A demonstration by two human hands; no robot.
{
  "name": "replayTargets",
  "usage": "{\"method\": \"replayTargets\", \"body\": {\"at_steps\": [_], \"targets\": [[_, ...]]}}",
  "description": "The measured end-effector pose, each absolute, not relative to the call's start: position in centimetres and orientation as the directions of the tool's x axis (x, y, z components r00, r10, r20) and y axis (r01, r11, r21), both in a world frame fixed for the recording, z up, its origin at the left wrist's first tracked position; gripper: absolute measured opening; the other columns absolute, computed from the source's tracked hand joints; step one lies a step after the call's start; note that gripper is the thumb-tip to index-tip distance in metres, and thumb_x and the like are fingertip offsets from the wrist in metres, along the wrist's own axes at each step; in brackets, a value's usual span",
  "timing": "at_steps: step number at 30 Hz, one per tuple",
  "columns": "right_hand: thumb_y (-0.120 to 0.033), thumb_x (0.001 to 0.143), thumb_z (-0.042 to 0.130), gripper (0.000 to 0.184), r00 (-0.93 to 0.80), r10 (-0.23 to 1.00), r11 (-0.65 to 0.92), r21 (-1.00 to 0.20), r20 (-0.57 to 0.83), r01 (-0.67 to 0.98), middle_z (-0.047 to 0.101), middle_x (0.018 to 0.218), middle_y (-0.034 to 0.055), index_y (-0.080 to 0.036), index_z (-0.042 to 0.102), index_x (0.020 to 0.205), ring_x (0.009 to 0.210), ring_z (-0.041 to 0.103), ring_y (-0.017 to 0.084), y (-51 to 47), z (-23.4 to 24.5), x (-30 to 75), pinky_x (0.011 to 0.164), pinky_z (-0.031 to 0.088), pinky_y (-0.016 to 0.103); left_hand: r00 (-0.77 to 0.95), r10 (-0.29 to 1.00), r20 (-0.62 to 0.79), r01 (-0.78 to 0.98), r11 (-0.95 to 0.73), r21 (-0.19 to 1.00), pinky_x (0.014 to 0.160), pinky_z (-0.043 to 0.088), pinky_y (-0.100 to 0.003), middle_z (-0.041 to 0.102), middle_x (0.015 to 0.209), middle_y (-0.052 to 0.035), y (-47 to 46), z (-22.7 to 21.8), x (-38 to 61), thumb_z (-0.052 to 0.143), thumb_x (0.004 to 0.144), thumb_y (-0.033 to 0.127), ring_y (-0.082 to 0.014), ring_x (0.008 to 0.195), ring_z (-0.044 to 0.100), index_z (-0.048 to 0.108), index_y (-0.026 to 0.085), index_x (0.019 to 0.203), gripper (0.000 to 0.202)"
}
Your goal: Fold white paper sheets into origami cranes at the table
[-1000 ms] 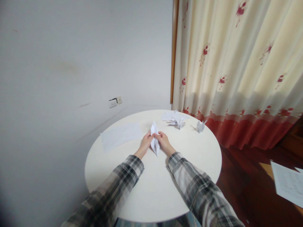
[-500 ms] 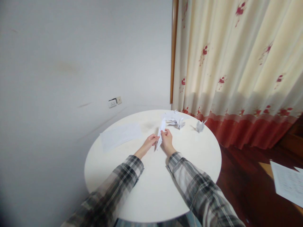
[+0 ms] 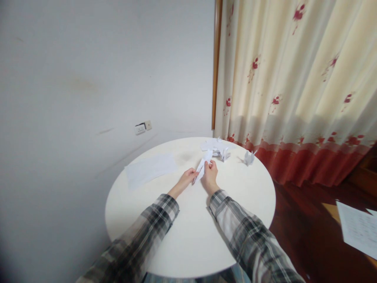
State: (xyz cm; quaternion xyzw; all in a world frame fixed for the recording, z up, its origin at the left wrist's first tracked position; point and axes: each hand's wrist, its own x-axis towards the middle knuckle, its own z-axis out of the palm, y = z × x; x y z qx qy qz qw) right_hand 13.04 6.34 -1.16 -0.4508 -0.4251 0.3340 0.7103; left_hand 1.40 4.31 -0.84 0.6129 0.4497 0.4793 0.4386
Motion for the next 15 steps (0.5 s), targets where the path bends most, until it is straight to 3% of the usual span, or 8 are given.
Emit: {"method": "replayTargets", "body": {"at_steps": [9, 15], "targets": [[-0.040, 0.067, 0.053, 0.029, 0.405, 0.872, 0.346, -0.932, 0.276, -0.110, 0.043, 0.059, -0.0062, -0.017, 0.051, 0.085, 0.052, 0.038, 0.009, 6.42, -1.17, 12.98, 0.048, 0.030, 0.022, 0.061, 0.986, 0.155, 0.058, -0.159, 0.986, 0.039, 0.025, -0.019, 0.045, 0.046, 0.0088, 4.86, -1.39, 1.29, 0.053, 0.073, 0.023, -0.0071, 0.037, 0.039, 0.046, 0.019, 0.077, 0.009], [-0.041, 0.067, 0.054, 0.029, 0.411, 0.868, 0.347, -0.933, 0.279, -0.100, 0.043, 0.058, -0.0060, -0.018, 0.051, 0.083, 0.053, 0.039, 0.010, 6.55, -1.23, 12.87, 0.049, 0.031, 0.023, 0.014, 0.986, 0.166, 0.106, -0.167, 0.980, 0.040, 0.024, -0.018, 0.044, 0.047, 0.0088, 4.81, -1.35, 1.25, 0.053, 0.074, 0.026, -0.0055, 0.037, 0.037, 0.049, 0.019, 0.076, 0.009]]}}
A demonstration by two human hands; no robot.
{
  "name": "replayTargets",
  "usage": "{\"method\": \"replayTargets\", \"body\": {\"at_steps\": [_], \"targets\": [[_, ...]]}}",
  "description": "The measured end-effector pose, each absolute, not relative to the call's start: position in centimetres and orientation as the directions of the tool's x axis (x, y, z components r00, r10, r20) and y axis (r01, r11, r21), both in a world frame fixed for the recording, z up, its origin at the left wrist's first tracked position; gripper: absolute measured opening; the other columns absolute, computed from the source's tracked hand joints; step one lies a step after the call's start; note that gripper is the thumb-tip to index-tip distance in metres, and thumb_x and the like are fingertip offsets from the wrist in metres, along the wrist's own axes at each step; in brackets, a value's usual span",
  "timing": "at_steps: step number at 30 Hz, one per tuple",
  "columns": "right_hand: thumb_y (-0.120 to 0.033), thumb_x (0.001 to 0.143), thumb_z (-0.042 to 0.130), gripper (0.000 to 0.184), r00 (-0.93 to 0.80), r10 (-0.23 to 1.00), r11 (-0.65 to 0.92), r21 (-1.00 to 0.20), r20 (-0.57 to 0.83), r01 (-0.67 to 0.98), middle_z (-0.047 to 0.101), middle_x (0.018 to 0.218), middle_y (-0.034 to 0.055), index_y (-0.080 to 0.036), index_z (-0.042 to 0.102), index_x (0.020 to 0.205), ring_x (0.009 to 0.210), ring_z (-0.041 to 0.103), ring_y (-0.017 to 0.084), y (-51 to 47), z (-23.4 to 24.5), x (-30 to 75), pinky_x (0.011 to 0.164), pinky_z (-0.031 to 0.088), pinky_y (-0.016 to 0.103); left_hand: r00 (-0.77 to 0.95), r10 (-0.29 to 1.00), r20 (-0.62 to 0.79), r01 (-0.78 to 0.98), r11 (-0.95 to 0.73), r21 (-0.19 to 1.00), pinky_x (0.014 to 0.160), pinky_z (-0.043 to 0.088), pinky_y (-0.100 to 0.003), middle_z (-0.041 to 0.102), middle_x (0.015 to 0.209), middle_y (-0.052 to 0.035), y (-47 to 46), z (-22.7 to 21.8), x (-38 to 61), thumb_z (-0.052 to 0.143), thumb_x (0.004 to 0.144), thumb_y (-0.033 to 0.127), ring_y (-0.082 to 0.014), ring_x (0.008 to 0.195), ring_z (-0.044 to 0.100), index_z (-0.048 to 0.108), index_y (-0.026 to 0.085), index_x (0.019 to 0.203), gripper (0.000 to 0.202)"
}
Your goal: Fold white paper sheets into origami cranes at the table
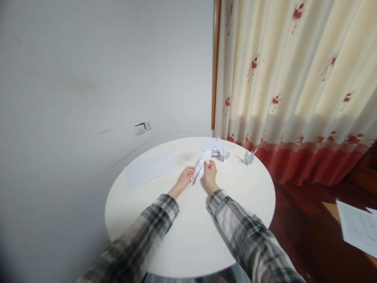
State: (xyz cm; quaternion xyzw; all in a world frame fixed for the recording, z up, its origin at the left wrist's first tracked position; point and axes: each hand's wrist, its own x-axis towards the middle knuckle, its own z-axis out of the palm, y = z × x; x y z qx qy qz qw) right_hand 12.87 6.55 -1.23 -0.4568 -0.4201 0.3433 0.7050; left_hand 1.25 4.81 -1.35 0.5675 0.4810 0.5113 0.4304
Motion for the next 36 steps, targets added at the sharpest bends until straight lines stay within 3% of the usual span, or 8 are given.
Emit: {"method": "replayTargets", "body": {"at_steps": [7, 13, 23, 36], "targets": [[-0.045, 0.068, 0.049, 0.031, 0.503, 0.824, 0.342, -0.937, 0.261, -0.074, 0.044, 0.060, -0.0043, -0.018, 0.049, 0.084, 0.054, 0.039, 0.011, 6.7, -1.4, 13.3, 0.051, 0.030, 0.024, 0.104, 0.984, 0.142, 0.042, -0.147, 0.988, 0.043, 0.030, -0.020, 0.047, 0.044, 0.0085, 4.7, -1.0, 1.5, 0.063, 0.067, 0.038, -0.0075, 0.040, 0.043, 0.045, 0.018, 0.073, 0.028], [-0.042, 0.070, 0.047, 0.028, 0.561, 0.788, 0.356, -0.931, 0.252, -0.081, 0.045, 0.063, -0.0031, -0.018, 0.049, 0.084, 0.057, 0.041, 0.011, 6.9, -1.6, 13.8, 0.055, 0.032, 0.024, 0.182, 0.978, 0.096, 0.004, -0.099, 0.995, 0.046, 0.033, -0.019, 0.055, 0.054, 0.0047, 4.1, -0.7, 1.2, 0.057, 0.070, 0.044, -0.0082, 0.045, 0.052, 0.047, 0.017, 0.077, 0.029], [-0.039, 0.067, 0.051, 0.022, 0.555, 0.815, 0.340, -0.913, 0.166, -0.226, 0.045, 0.060, -0.0040, -0.019, 0.046, 0.075, 0.055, 0.044, 0.011, 7.2, -1.8, 14.0, 0.052, 0.034, 0.023, 0.332, 0.943, -0.001, 0.038, -0.012, 0.999, 0.042, 0.030, -0.018, 0.057, 0.053, 0.0035, 3.5, -0.4, 0.9, 0.051, 0.073, 0.022, -0.0065, 0.042, 0.050, 0.045, 0.015, 0.084, 0.015], [-0.034, 0.068, 0.052, 0.019, 0.579, 0.798, 0.356, -0.905, 0.166, -0.232, 0.045, 0.059, -0.0065, -0.017, 0.049, 0.078, 0.053, 0.043, 0.009, 7.5, -2.1, 14.3, 0.051, 0.034, 0.021, 0.364, 0.929, -0.063, 0.029, 0.056, 0.998, 0.042, 0.029, -0.017, 0.052, 0.055, 0.0048, 4.0, -0.7, 0.9, 0.053, 0.072, 0.019, -0.0042, 0.041, 0.044, 0.048, 0.012, 0.091, 0.021]]}}
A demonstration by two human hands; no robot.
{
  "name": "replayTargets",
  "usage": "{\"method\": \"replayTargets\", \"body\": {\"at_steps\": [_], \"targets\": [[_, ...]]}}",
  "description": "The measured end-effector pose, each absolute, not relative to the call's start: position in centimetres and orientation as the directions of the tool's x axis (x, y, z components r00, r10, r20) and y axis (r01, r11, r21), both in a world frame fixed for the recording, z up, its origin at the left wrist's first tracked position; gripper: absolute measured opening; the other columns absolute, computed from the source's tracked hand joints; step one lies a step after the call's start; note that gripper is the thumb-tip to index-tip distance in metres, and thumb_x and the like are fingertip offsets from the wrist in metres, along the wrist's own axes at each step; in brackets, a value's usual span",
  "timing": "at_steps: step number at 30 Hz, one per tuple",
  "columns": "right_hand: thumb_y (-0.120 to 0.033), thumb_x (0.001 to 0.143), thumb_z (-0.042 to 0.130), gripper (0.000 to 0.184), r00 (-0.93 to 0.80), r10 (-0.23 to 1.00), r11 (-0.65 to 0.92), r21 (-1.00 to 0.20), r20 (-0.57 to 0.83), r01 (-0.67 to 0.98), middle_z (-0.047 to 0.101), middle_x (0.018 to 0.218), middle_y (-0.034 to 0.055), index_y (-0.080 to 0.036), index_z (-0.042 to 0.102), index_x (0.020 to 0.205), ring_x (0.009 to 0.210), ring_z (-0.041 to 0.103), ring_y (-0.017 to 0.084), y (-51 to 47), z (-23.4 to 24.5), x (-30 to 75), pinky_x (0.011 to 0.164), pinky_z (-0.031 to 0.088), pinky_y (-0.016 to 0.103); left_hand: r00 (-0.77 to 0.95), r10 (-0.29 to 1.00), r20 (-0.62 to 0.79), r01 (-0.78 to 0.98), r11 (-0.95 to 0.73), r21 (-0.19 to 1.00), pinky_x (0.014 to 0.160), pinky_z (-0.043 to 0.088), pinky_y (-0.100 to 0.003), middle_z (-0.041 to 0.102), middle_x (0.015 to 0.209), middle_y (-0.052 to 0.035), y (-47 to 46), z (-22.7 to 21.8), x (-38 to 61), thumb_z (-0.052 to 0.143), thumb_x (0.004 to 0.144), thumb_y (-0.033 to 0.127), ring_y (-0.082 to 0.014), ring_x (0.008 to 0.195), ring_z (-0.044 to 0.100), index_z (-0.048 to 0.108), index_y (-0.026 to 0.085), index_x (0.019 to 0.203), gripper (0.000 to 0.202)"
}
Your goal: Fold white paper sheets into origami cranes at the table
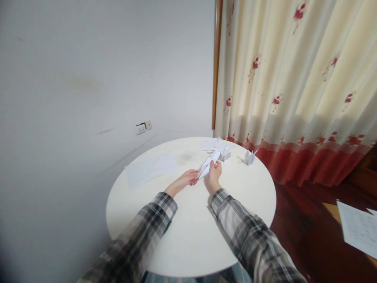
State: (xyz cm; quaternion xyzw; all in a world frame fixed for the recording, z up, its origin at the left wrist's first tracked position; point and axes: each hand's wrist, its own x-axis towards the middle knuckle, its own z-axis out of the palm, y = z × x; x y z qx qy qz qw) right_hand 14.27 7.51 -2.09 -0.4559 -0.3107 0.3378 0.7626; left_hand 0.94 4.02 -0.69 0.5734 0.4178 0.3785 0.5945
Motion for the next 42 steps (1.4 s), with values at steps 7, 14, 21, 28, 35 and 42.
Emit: {"method": "replayTargets", "body": {"at_steps": [7, 14, 21, 28, 35, 42], "targets": [[-0.037, 0.069, 0.051, 0.021, 0.590, 0.784, 0.364, -0.913, 0.194, -0.183, 0.045, 0.060, -0.0060, -0.018, 0.049, 0.078, 0.053, 0.042, 0.009, 7.7, -2.4, 14.3, 0.051, 0.033, 0.021, 0.355, 0.932, -0.067, 0.035, 0.058, 0.998, 0.043, 0.029, -0.017, 0.053, 0.056, 0.0044, 3.9, -0.6, 1.0, 0.049, 0.071, 0.012, -0.0038, 0.042, 0.044, 0.048, 0.012, 0.091, 0.021], [-0.039, 0.071, 0.049, 0.021, 0.617, 0.760, 0.347, -0.930, 0.204, -0.119, 0.044, 0.059, -0.0060, -0.019, 0.048, 0.077, 0.053, 0.041, 0.010, 7.9, -2.9, 14.6, 0.052, 0.033, 0.022, 0.359, 0.931, -0.070, 0.024, 0.066, 0.998, 0.044, 0.030, -0.017, 0.054, 0.059, 0.0034, 3.6, -0.2, 0.9, 0.053, 0.072, 0.018, -0.0043, 0.046, 0.048, 0.049, 0.013, 0.089, 0.018], [-0.038, 0.070, 0.049, 0.020, 0.634, 0.748, 0.338, -0.935, 0.195, -0.112, 0.042, 0.060, -0.0062, -0.019, 0.048, 0.078, 0.053, 0.041, 0.010, 7.9, -2.7, 14.6, 0.052, 0.033, 0.022, 0.434, 0.900, -0.042, 0.111, -0.008, 0.994, 0.042, 0.029, -0.018, 0.054, 0.052, 0.0020, 4.1, -0.6, 1.1, 0.053, 0.073, 0.031, -0.0045, 0.040, 0.045, 0.052, 0.012, 0.071, 0.020], [-0.039, 0.070, 0.049, 0.022, 0.633, 0.742, 0.352, -0.932, 0.222, -0.085, 0.039, 0.057, -0.0069, -0.018, 0.049, 0.077, 0.052, 0.038, 0.009, 7.7, -2.5, 14.5, 0.051, 0.031, 0.022, 0.375, 0.922, -0.094, 0.128, 0.049, 0.991, 0.041, 0.029, -0.018, 0.058, 0.052, 0.0007, 3.7, -0.1, 1.3, 0.049, 0.072, 0.017, -0.0054, 0.040, 0.049, 0.048, 0.014, 0.067, 0.006], [-0.035, 0.069, 0.043, 0.022, 0.478, 0.841, 0.387, -0.899, 0.252, -0.206, 0.049, 0.064, -0.0048, -0.018, 0.049, 0.082, 0.055, 0.044, 0.010, 7.1, -1.9, 13.3, 0.053, 0.034, 0.022, 0.266, 0.962, -0.061, 0.097, 0.036, 0.995, 0.050, 0.037, -0.019, 0.060, 0.057, -0.0001, 3.4, 0.1, 1.7, 0.054, 0.075, 0.029, -0.0084, 0.051, 0.054, 0.054, 0.013, 0.071, 0.016], [-0.035, 0.067, 0.043, 0.023, 0.321, 0.891, 0.379, -0.915, 0.320, -0.140, 0.050, 0.064, -0.0048, -0.019, 0.051, 0.082, 0.055, 0.042, 0.010, 6.5, -1.9, 12.0, 0.052, 0.034, 0.022, 0.030, 0.994, 0.109, 0.044, -0.110, 0.993, 0.059, 0.042, -0.022, 0.063, 0.069, -0.0015, 3.9, -0.5, 1.7, 0.054, 0.077, 0.026, -0.0133, 0.066, 0.058, 0.056, 0.015, 0.074, 0.012]]}}
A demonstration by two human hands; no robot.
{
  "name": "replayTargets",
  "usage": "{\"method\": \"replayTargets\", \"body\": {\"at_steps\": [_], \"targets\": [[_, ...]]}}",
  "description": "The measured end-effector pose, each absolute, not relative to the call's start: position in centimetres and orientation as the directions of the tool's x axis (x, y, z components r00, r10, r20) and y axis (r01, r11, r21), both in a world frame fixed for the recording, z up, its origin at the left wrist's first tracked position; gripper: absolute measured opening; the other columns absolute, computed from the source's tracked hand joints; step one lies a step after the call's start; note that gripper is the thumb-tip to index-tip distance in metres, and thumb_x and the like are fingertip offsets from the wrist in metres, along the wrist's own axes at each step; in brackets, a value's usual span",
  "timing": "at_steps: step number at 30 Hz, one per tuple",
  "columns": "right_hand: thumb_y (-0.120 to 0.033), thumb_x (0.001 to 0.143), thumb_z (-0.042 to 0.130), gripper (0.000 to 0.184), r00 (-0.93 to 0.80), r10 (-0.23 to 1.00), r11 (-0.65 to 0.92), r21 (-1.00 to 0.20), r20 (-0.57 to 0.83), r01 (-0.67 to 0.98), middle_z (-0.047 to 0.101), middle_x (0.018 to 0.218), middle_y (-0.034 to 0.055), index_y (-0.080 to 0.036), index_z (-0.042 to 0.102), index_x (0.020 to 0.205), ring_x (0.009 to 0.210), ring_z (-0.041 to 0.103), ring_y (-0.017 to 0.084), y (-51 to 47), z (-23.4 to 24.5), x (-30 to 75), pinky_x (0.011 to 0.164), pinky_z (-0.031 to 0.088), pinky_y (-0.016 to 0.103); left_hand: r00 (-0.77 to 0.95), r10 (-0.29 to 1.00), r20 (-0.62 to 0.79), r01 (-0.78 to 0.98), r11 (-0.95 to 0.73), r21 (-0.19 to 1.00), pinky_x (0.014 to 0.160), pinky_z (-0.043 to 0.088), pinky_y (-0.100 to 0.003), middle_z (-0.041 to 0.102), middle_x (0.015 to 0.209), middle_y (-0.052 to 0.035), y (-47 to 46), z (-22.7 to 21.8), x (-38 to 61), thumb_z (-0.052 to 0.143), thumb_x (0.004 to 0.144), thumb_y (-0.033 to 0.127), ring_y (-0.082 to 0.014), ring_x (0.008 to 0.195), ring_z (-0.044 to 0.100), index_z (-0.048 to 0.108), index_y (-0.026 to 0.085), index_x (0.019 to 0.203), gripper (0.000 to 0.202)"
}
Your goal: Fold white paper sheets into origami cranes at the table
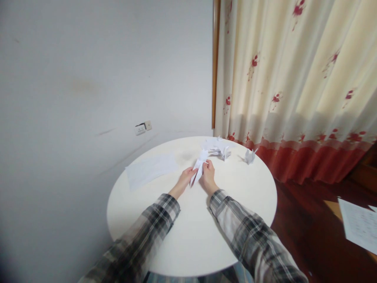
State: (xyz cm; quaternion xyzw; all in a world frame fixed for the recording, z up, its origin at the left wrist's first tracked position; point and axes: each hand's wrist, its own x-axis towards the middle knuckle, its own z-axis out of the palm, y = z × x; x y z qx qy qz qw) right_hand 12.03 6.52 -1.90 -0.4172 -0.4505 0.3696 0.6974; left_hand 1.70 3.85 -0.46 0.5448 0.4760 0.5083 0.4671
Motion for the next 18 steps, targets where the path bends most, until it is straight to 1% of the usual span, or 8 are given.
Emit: {"method": "replayTargets", "body": {"at_steps": [2, 3, 6, 7, 9, 11, 13, 18], "targets": [[-0.036, 0.067, 0.043, 0.024, 0.302, 0.895, 0.380, -0.916, 0.329, -0.128, 0.052, 0.066, -0.0039, -0.019, 0.051, 0.081, 0.057, 0.044, 0.011, 6.5, -1.9, 11.9, 0.053, 0.036, 0.022, -0.018, 0.989, 0.144, 0.022, -0.144, 0.989, 0.066, 0.045, -0.022, 0.064, 0.078, -0.0039, 4.0, -0.5, 1.7, 0.055, 0.077, 0.022, -0.0136, 0.073, 0.059, 0.056, 0.015, 0.083, 0.010], [-0.036, 0.068, 0.044, 0.024, 0.301, 0.895, 0.380, -0.916, 0.331, -0.124, 0.053, 0.067, -0.0034, -0.019, 0.051, 0.081, 0.058, 0.045, 0.011, 6.5, -1.9, 11.8, 0.054, 0.036, 0.022, -0.047, 0.986, 0.163, 0.038, -0.161, 0.986, 0.068, 0.045, -0.023, 0.064, 0.083, -0.0050, 4.1, -0.5, 1.7, 0.056, 0.076, 0.020, -0.0133, 0.074, 0.059, 0.055, 0.015, 0.089, 0.015], [-0.037, 0.067, 0.045, 0.024, 0.292, 0.903, 0.365, -0.921, 0.316, -0.133, 0.054, 0.067, -0.0028, -0.019, 0.051, 0.081, 0.058, 0.046, 0.011, 6.4, -1.8, 11.7, 0.053, 0.037, 0.022, -0.110, 0.961, 0.253, 0.203, -0.227, 0.952, 0.070, 0.046, -0.025, 0.062, 0.099, -0.0077, 3.9, -0.3, 1.5, 0.060, 0.072, 0.014, -0.0123, 0.073, 0.059, 0.048, 0.016, 0.109, 0.040], [-0.037, 0.067, 0.046, 0.023, 0.282, 0.909, 0.356, -0.924, 0.308, -0.141, 0.054, 0.066, -0.0030, -0.019, 0.051, 0.081, 0.056, 0.046, 0.011, 6.3, -1.7, 11.7, 0.052, 0.037, 0.023, -0.100, 0.948, 0.301, 0.270, -0.265, 0.925, 0.071, 0.046, -0.025, 0.061, 0.103, -0.0083, 3.7, -0.2, 1.5, 0.059, 0.072, 0.014, -0.0127, 0.075, 0.059, 0.046, 0.017, 0.112, 0.043], [-0.035, 0.067, 0.047, 0.022, 0.260, 0.918, 0.346, -0.926, 0.300, -0.150, 0.053, 0.062, -0.0037, -0.019, 0.051, 0.081, 0.052, 0.045, 0.011, 6.2, -1.6, 11.7, 0.049, 0.036, 0.023, -0.037, 0.914, 0.403, 0.376, -0.361, 0.853, 0.076, 0.044, -0.027, 0.060, 0.108, -0.0084, 3.4, -0.1, 1.3, 0.055, 0.075, 0.015, -0.0148, 0.083, 0.058, 0.048, 0.019, 0.113, 0.039], [-0.034, 0.067, 0.048, 0.020, 0.251, 0.918, 0.352, -0.924, 0.309, -0.151, 0.053, 0.059, -0.0042, -0.019, 0.051, 0.080, 0.050, 0.045, 0.011, 6.1, -1.5, 11.7, 0.048, 0.036, 0.023, 0.028, 0.886, 0.462, 0.453, -0.423, 0.785, 0.082, 0.041, -0.028, 0.060, 0.108, -0.0082, 3.0, 0.0, 1.2, 0.049, 0.079, 0.017, -0.0174, 0.092, 0.056, 0.052, 0.019, 0.109, 0.030], [-0.034, 0.067, 0.049, 0.020, 0.248, 0.913, 0.365, -0.920, 0.324, -0.143, 0.053, 0.057, -0.0044, -0.019, 0.052, 0.080, 0.051, 0.046, 0.011, 5.9, -1.4, 11.6, 0.049, 0.036, 0.023, 0.046, 0.888, 0.457, 0.519, -0.412, 0.749, 0.085, 0.039, -0.028, 0.062, 0.104, -0.0085, 2.8, 0.1, 1.2, 0.047, 0.081, 0.021, -0.0197, 0.094, 0.056, 0.056, 0.019, 0.106, 0.026], [-0.035, 0.067, 0.048, 0.021, 0.238, 0.913, 0.364, -0.925, 0.331, -0.108, 0.051, 0.054, -0.0053, -0.019, 0.053, 0.080, 0.051, 0.046, 0.011, 5.4, -1.1, 11.6, 0.050, 0.035, 0.023, -0.026, 0.935, 0.355, 0.548, -0.283, 0.787, 0.077, 0.037, -0.026, 0.065, 0.088, -0.0085, 2.4, 0.4, 1.1, 0.052, 0.079, 0.030, -0.0224, 0.089, 0.056, 0.060, 0.020, 0.100, 0.024]]}}
